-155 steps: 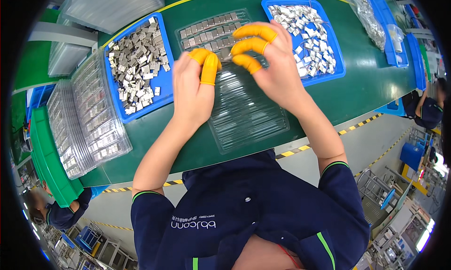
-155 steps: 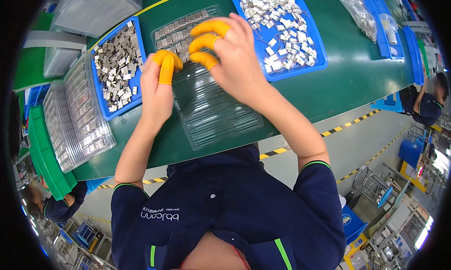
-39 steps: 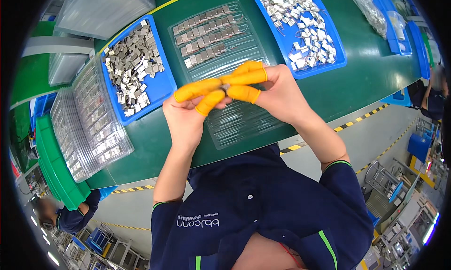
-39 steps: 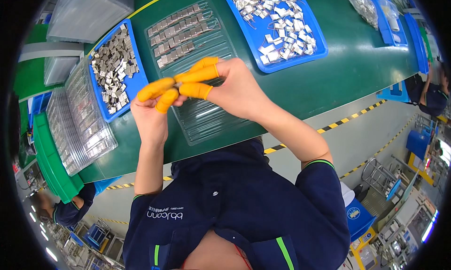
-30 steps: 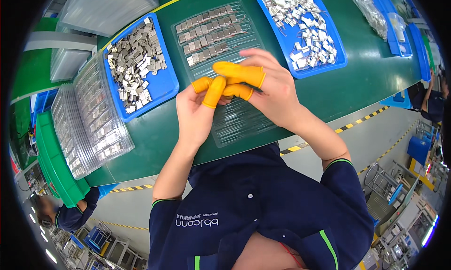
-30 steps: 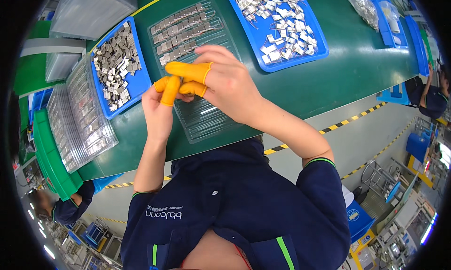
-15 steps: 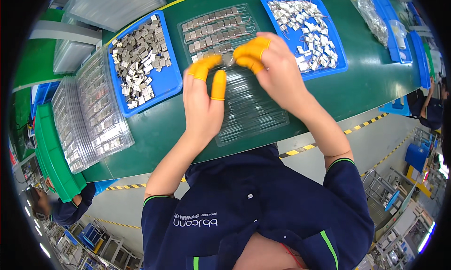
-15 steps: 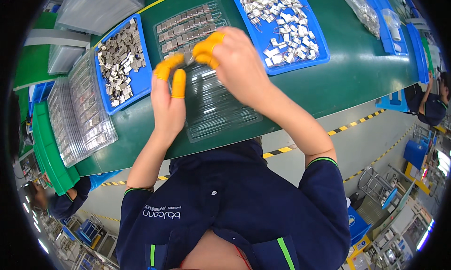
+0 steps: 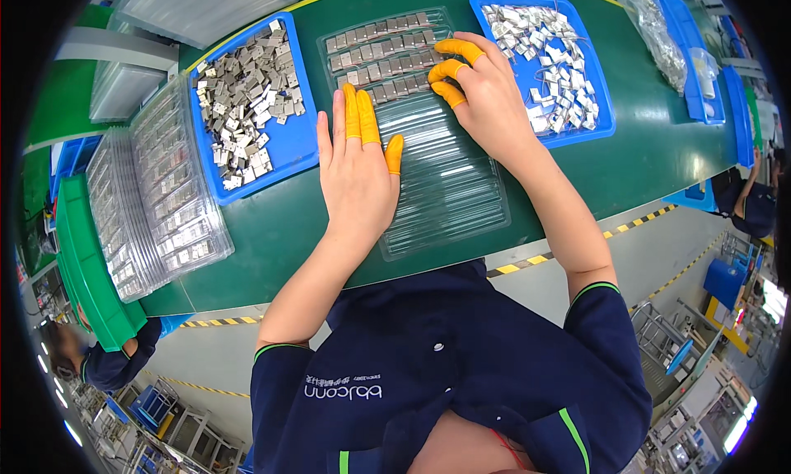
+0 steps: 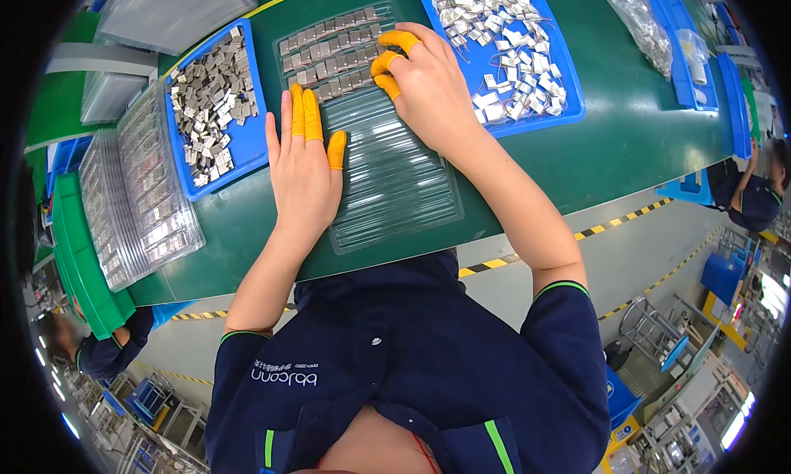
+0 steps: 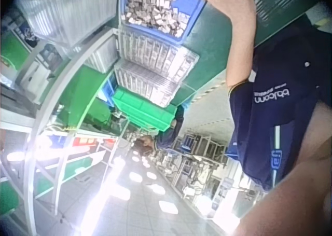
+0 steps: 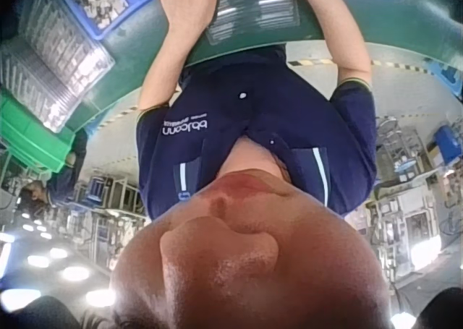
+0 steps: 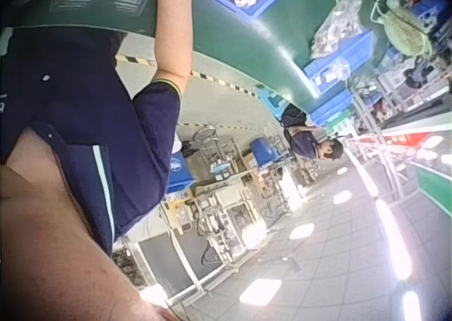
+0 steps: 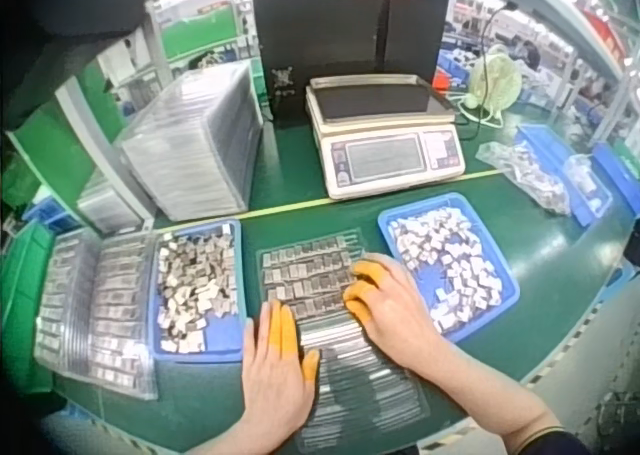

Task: The person picks small metallic components from blue trays and places them into a clear plastic tray with grid slots. They use yellow finger cots to handle the parts, carefully aligning each piece into the designated slots. The process is repetitive, involving picking, orienting, and placing the components one by one.

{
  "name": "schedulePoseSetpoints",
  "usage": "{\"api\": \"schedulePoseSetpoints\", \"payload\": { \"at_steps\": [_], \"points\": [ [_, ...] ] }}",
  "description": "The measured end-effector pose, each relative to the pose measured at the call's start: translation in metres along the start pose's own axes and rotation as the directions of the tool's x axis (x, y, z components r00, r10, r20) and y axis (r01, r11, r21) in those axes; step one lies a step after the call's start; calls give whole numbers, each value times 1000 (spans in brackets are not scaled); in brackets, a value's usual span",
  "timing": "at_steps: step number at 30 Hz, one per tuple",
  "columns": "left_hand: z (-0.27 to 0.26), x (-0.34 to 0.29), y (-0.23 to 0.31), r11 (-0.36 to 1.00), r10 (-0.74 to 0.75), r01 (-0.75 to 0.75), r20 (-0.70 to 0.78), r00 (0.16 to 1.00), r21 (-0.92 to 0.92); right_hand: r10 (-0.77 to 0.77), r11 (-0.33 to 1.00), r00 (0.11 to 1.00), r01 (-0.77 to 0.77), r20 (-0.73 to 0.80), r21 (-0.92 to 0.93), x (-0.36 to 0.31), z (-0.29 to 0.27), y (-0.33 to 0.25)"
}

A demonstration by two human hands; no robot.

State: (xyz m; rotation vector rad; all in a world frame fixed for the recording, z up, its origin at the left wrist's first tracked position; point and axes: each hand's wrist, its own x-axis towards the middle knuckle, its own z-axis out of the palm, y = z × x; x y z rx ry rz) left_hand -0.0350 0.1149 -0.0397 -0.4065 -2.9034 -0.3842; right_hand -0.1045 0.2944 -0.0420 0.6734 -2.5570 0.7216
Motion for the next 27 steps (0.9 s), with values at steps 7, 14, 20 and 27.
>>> {"api": "schedulePoseSetpoints", "payload": {
  "at_steps": [7, 14, 20, 27],
  "points": [
    [-3, 3, 4, 998, -50, 50, 0, 999, -35, 24, 999, 1000, -23, 15, -31, -2, -2, 3],
    [-9, 1, 4, 995, -99, 99, -10, 995, 13, 81, 992, 995, -86, 59, 91, -5, -5, -6],
    [-9, -1, 3, 995, -96, 96, -11, 995, 31, 7, 1000, 994, -9, 111, 22, -8, -7, -13],
    [-10, -1, 4, 996, -82, 81, -45, 996, -41, -30, 1000, 995, 30, 98, 2, -10, -7, -14]
  ]
}}
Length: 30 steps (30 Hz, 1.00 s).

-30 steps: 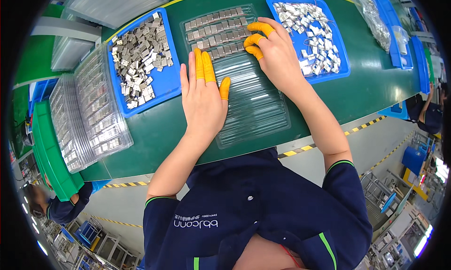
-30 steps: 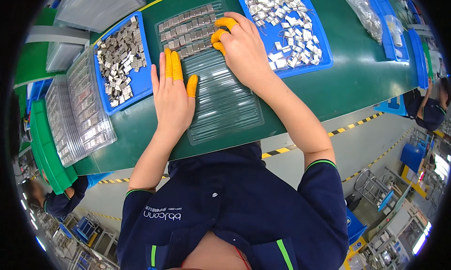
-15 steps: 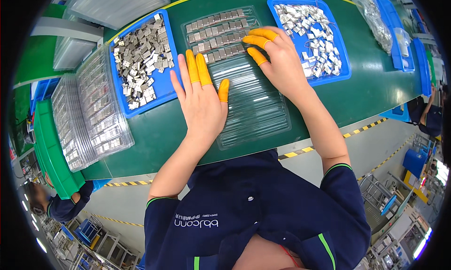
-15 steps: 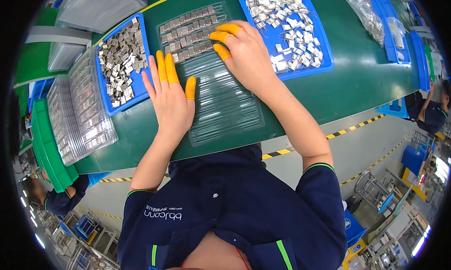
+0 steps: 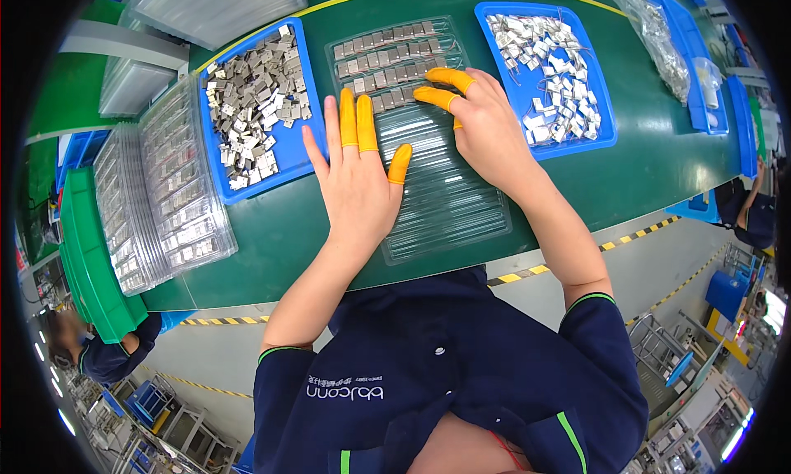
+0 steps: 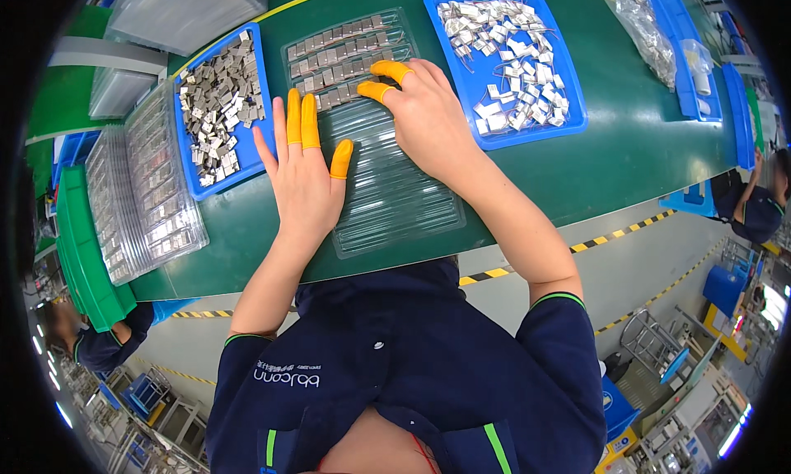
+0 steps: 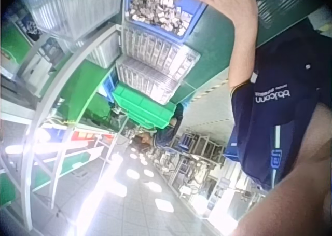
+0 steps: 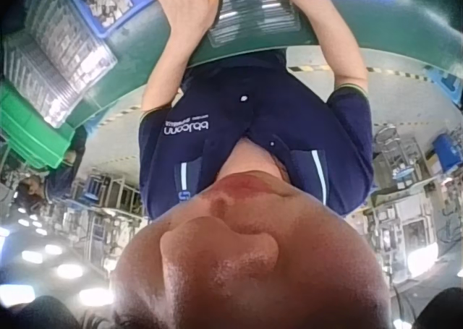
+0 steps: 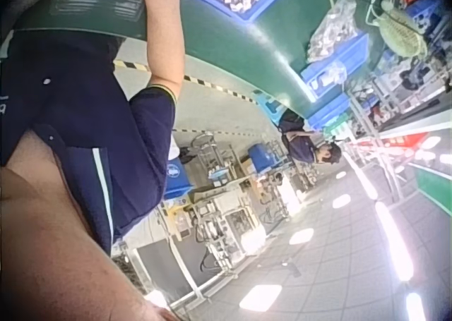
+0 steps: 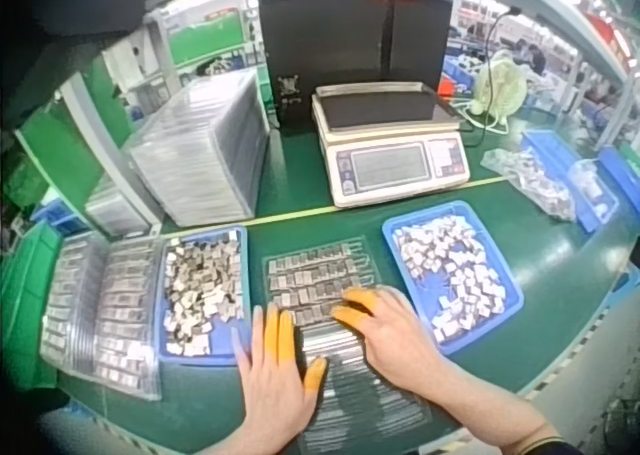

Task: The person picks small metallic components from blue trays and places them into a clear plastic tray with grid slots. They use yellow finger cots to handle the parts, carefully aligning each piece into the designated slots. The process is repetitive, involving picking, orienting, and placing the components one by one.

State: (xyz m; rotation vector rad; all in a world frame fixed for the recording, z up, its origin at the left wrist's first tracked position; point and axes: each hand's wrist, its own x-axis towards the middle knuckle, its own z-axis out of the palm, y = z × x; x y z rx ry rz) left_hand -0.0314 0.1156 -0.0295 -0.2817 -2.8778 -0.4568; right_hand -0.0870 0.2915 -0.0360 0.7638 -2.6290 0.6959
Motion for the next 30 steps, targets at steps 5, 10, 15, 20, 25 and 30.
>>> {"api": "schedulePoseSetpoints", "payload": {
  "at_steps": [5, 10, 15, 20, 25, 30],
  "points": [
    [-17, 2, -32, 994, -110, 104, -212, 971, -40, 159, 984, 972, -171, -174, -57, 1, -33, 24],
    [-38, 2, -95, 979, -136, 175, -302, 944, 107, 508, 841, 861, -501, -23, -204, -24, -73, 61],
    [-41, 12, -104, 991, -105, 86, -202, 974, -99, 428, 880, 903, -415, 9, -233, -30, -60, 59],
    [-33, 19, -89, 998, 28, -42, -235, 972, -52, 299, 954, 954, -300, -25, -18, -12, -53, 28],
    [-34, 11, -107, 999, -33, 24, -317, 948, -35, 113, 989, 992, -107, 61, -98, -1, -21, 4],
    [-37, 2, -130, 989, -4, 66, -419, 908, 134, -21, 985, 999, 29, 50, -171, 3, -17, -2]
  ]
}}
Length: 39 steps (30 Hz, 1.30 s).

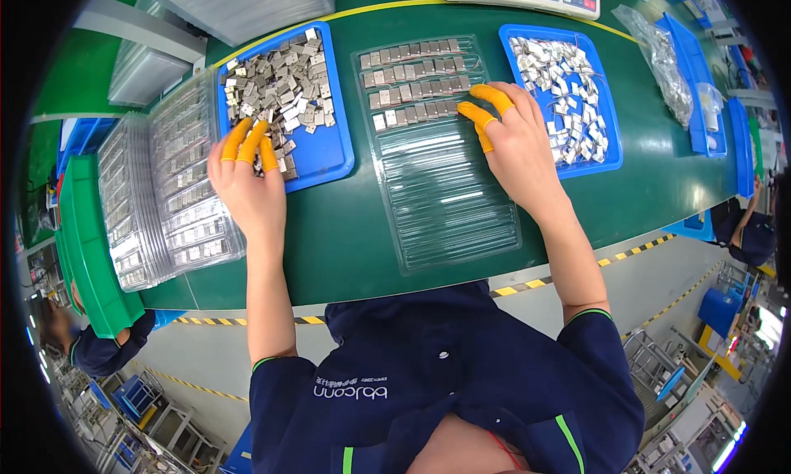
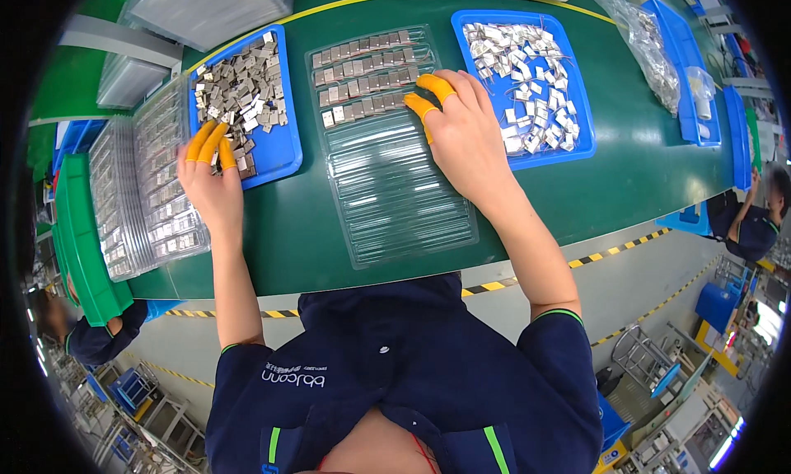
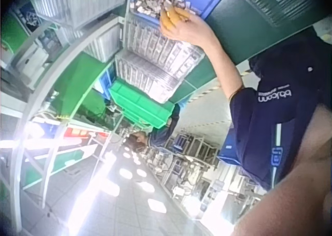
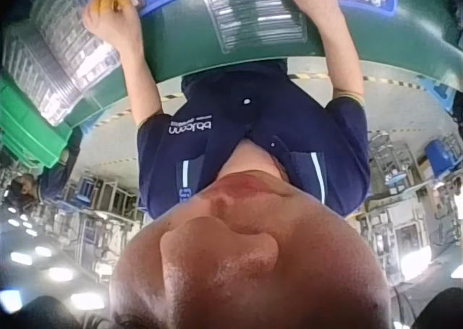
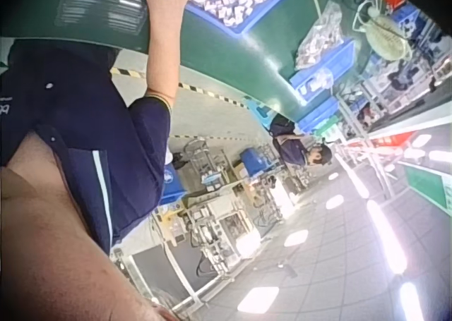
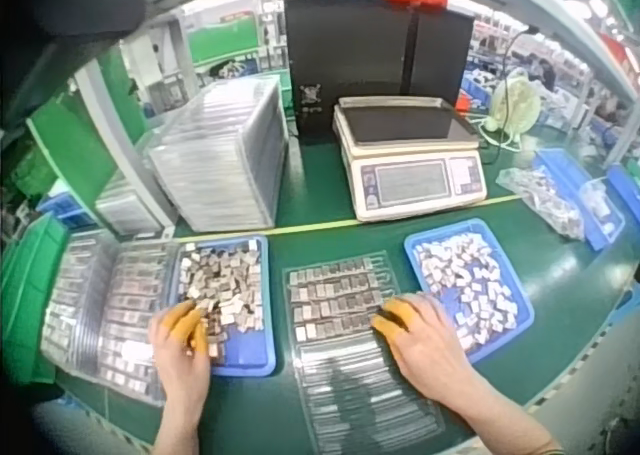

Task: The person picks small metallic components from blue trays and places them into a clear plastic tray with grid slots. They use yellow finger cots to handle the parts, carefully aligning each piece into the designated slots. The process is repetitive, involving picking, orienting, and placing the components one by one.

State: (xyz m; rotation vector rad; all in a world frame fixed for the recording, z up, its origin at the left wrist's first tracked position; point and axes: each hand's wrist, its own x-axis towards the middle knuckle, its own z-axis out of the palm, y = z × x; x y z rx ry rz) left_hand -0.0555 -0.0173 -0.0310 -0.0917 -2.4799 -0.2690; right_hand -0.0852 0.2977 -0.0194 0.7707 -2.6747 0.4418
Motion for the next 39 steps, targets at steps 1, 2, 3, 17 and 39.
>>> {"api": "schedulePoseSetpoints", "payload": {
  "at_steps": [1, 2, 3, 17, 39],
  "points": [
    [-3, 2, -2, 1000, 10, -10, 0, 1000, 24, -14, 1000, 1000, 14, 1, -18, 0, 0, -1],
    [-2, 2, -3, 1000, -1, 1, -9, 1000, 28, -28, 999, 1000, 29, 2, -35, -1, 1, -2],
    [-1, 2, -4, 999, -12, 13, -17, 1000, 33, -24, 999, 1000, 24, 2, -32, -2, 1, -2],
    [5, 27, 5, 998, -46, 34, 223, 974, 58, 384, 919, 923, -386, -37, -77, -18, -17, 73],
    [17, 16, 3, 431, -426, 555, 382, 820, -711, 494, 868, 869, -490, -27, 83, -21, -34, 91]
  ]
}}
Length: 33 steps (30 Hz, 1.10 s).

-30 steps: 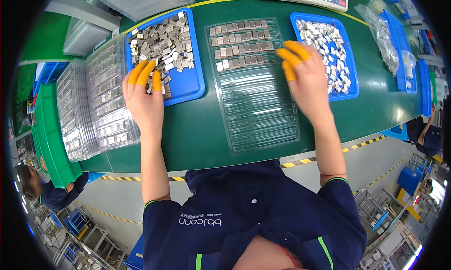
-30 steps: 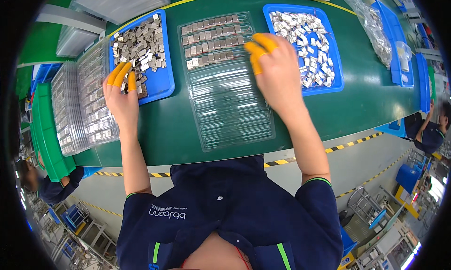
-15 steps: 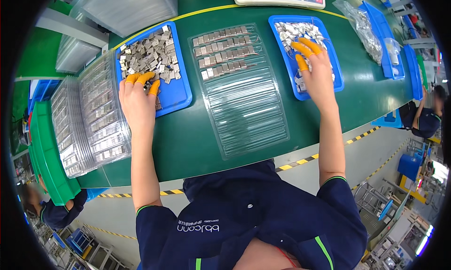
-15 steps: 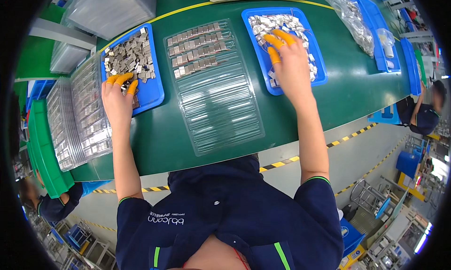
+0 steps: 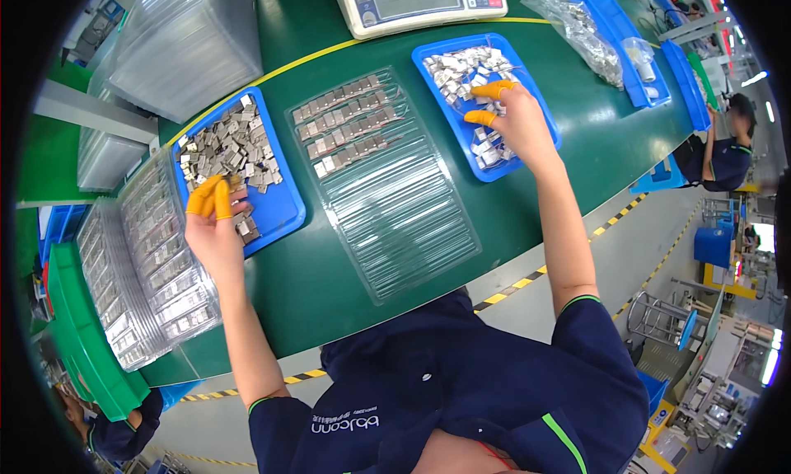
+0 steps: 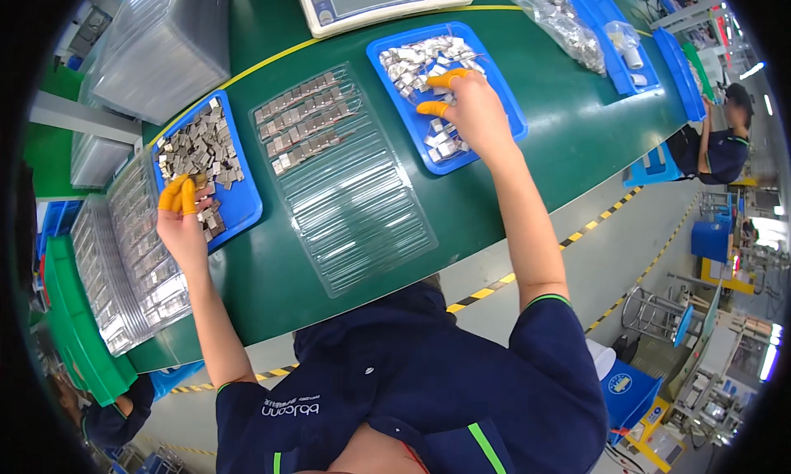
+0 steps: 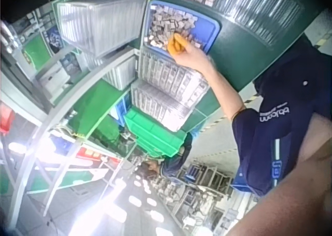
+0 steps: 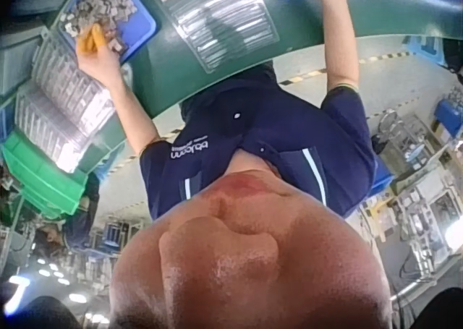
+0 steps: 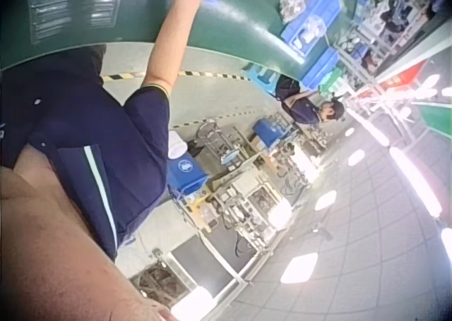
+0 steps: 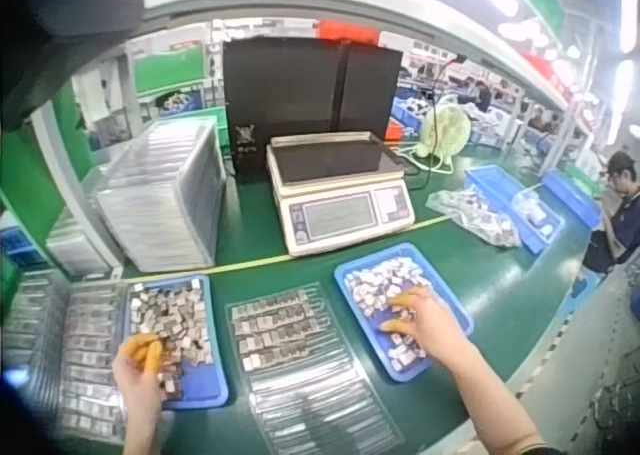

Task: The person picks small metallic components from blue trays and places them into a clear plastic tray with grid slots. They use yellow finger cots to handle the parts, carefully aligning each piece into the designated slots. The process is repetitive, involving picking, orienting, and placing the components one by one.

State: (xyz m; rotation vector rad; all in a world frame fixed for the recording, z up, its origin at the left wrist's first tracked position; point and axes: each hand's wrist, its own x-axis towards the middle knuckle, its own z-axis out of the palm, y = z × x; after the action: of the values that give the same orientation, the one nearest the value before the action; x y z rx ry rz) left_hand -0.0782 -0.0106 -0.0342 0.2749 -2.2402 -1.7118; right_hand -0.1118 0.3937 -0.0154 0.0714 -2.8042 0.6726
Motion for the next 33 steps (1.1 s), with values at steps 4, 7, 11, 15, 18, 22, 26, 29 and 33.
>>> {"api": "schedulePoseSetpoints", "payload": {
  "at_steps": [4, 7, 11, 15, 18, 22, 26, 29, 33],
  "points": [
    [-6, -14, 10, 933, -223, 244, 105, 969, -265, 74, 994, 997, -73, 1, -85, 1, 16, -6],
    [1, -30, 19, 889, -240, 278, 146, 960, -364, 133, 989, 987, -138, -92, -61, -5, 23, 0],
    [13, -46, 30, 876, -219, 250, 121, 968, -413, 103, 977, 994, -108, -38, -183, 0, 24, 10],
    [23, -58, 32, 915, -179, 179, 33, 983, -362, 143, 987, 989, -144, -26, -64, 1, 12, 1],
    [28, -67, 36, 901, -196, 201, 54, 979, -384, 197, 980, 976, -198, -91, -9, -8, 6, 3],
    [33, -81, 31, 849, -235, 323, 249, 940, -419, 252, 895, 959, -179, -132, 408, -18, -2, -1],
    [47, -93, 30, 806, -178, 319, 310, 934, -498, 257, 695, 966, -190, 7, 694, -35, -9, -29],
    [62, -97, 38, 782, -180, 335, 324, 929, -526, 243, 507, 961, -243, 133, 827, -54, -4, -70],
    [74, -100, 40, 764, -223, 354, 295, 929, -539, 173, 287, 928, -369, 330, 884, -74, 20, -120]
  ]
}}
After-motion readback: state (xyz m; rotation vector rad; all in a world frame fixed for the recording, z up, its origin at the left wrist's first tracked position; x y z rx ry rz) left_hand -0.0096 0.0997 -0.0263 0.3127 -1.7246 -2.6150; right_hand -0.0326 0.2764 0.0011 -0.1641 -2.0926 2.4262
